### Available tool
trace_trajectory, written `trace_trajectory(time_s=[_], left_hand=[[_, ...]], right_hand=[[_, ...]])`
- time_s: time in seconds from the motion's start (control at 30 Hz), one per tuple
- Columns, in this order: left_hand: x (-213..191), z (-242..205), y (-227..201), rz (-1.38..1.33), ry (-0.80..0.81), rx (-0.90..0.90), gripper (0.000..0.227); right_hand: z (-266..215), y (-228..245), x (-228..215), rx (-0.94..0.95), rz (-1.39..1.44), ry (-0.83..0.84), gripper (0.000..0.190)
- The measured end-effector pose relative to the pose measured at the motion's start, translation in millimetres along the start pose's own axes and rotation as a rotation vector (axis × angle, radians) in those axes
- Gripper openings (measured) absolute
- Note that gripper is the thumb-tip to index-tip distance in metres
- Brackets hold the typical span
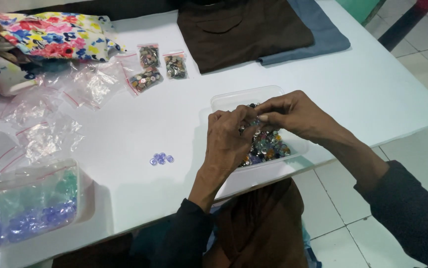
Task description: Sorting small buttons from a plastic container onto a table surface
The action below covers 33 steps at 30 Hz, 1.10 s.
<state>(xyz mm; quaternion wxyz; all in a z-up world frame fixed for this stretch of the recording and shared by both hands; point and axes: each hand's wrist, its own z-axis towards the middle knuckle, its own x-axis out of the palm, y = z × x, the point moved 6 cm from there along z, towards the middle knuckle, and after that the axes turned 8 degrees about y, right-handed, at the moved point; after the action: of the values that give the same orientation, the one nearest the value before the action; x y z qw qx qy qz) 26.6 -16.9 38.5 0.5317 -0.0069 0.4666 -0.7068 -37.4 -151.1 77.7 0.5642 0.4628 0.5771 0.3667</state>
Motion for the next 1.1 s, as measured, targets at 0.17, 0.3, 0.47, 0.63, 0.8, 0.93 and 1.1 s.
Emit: trace_trajectory(time_s=[0.17, 0.3, 0.47, 0.63, 0.8, 0.93, 1.1], left_hand=[[-8, -1, -8, -0.016, -0.048, 0.065, 0.028], [-24, -6, -18, -0.072, -0.11, 0.079, 0.032], [-38, -13, -16, -0.048, -0.155, 0.091, 0.032], [-28, -15, -7, -0.005, -0.169, 0.077, 0.029], [-11, -13, -3, 0.012, -0.097, 0.056, 0.038], [-5, -11, 0, 0.041, -0.049, 0.033, 0.047], [-7, -8, -1, 0.182, -0.111, 0.057, 0.032]], right_hand=[[-6, 2, -1, -0.029, 0.091, -0.034, 0.027], [-10, 2, 3, -0.101, 0.175, -0.05, 0.03], [-12, 16, 17, -0.153, 0.176, -0.041, 0.028], [-7, 9, 17, -0.18, 0.147, -0.043, 0.029], [-12, 8, 10, -0.159, 0.081, -0.116, 0.026], [-12, 0, 6, -0.177, 0.075, -0.13, 0.027], [-13, -1, 13, -0.178, 0.053, -0.189, 0.026]])
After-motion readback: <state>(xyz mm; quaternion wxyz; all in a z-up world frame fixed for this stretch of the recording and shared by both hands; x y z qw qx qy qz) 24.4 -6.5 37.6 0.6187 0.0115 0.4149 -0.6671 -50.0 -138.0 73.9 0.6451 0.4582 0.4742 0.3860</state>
